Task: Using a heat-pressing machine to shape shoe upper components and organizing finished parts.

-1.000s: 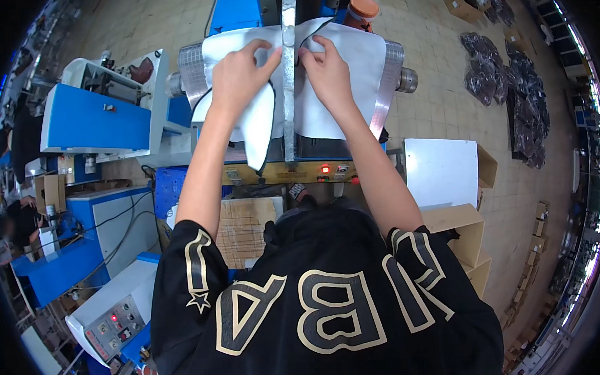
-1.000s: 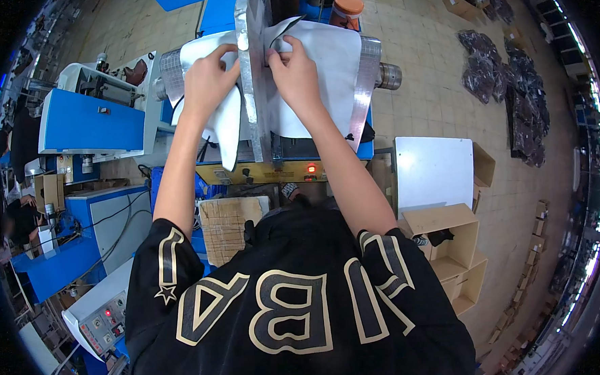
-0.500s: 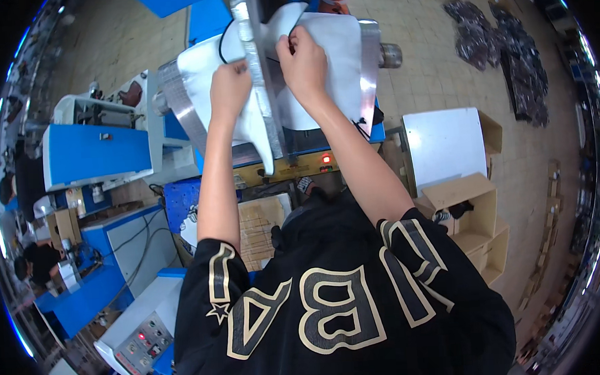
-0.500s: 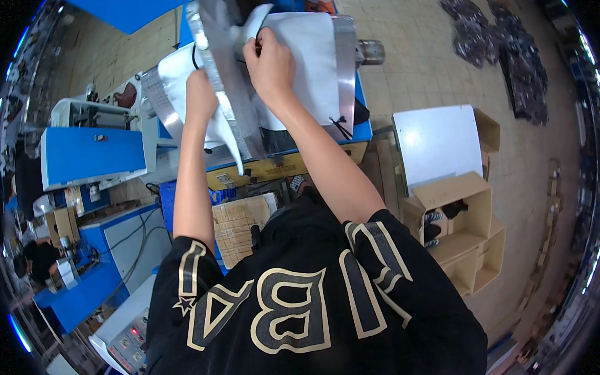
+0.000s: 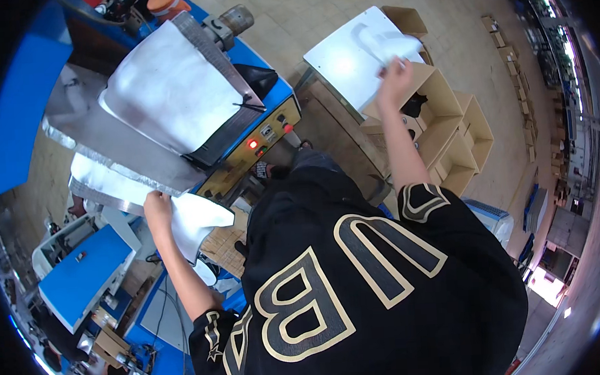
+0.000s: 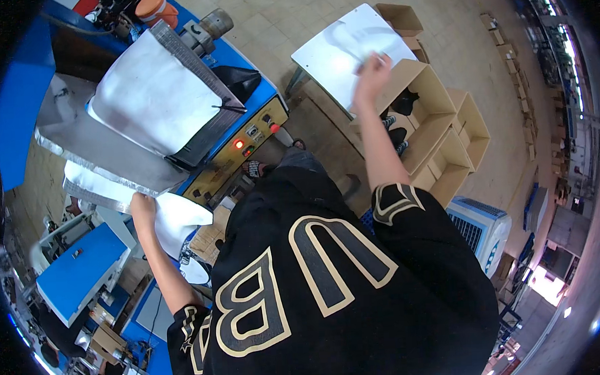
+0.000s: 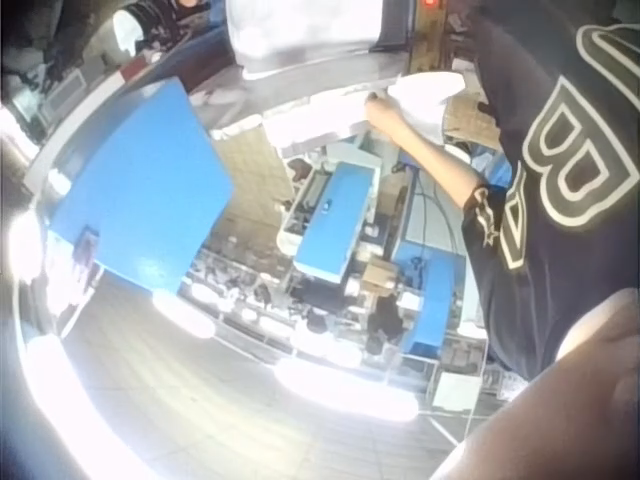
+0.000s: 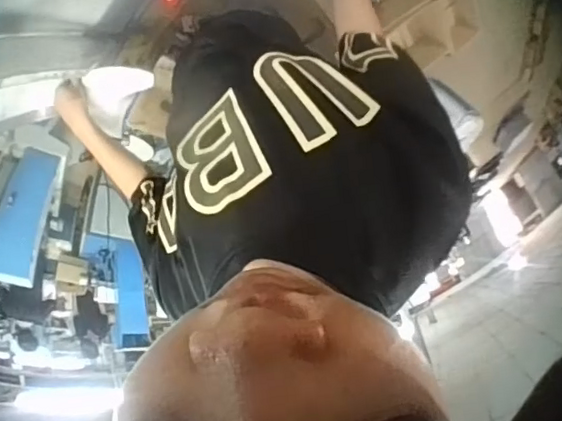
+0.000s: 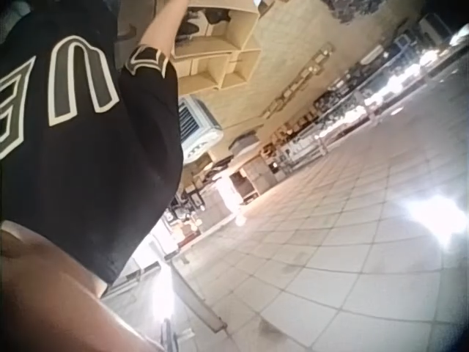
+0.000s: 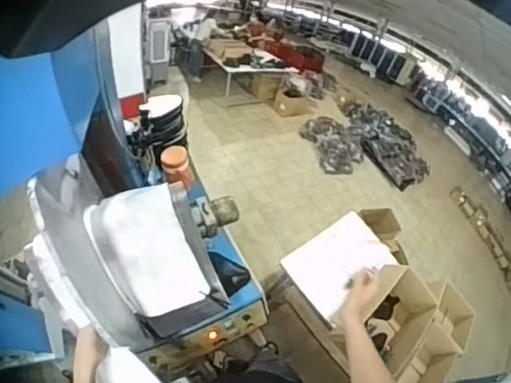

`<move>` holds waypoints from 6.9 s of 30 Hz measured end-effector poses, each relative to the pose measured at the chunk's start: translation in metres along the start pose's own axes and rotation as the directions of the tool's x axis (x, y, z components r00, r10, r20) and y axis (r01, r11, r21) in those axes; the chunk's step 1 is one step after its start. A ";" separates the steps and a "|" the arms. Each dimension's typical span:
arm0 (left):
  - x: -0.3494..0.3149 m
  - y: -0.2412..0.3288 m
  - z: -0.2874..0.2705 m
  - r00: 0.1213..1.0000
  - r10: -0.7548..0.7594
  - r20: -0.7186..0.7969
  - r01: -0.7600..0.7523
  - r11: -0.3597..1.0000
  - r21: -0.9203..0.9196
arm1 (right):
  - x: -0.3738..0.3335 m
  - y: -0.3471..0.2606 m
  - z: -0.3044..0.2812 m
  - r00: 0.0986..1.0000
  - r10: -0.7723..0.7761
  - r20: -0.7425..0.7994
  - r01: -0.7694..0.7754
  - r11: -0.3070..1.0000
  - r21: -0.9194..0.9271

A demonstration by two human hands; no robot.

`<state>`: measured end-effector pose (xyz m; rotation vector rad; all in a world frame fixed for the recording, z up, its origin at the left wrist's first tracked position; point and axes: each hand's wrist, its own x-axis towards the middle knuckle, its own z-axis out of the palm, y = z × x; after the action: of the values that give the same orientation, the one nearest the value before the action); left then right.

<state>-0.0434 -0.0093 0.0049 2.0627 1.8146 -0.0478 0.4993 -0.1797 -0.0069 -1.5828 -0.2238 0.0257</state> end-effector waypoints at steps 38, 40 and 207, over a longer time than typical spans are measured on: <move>-0.030 0.043 0.070 0.949 -0.066 -0.308 0.059 0.998 -0.031 | -0.298 0.005 0.134 -0.301 0.344 0.889 0.508 0.847 -0.155; -0.032 0.049 0.072 0.901 -0.216 -0.375 0.137 0.964 -0.227 | -0.295 0.014 0.135 -0.262 0.328 0.908 0.479 0.861 -0.173; 0.170 0.078 -0.172 0.784 0.471 0.404 -0.424 0.882 -0.206 | -0.172 -0.166 0.405 -0.470 0.380 0.797 0.754 0.641 0.140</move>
<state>0.0194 0.1983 0.1373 2.1352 1.0046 -0.2645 0.2461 0.1940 0.1255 -1.5586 -2.5762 1.2464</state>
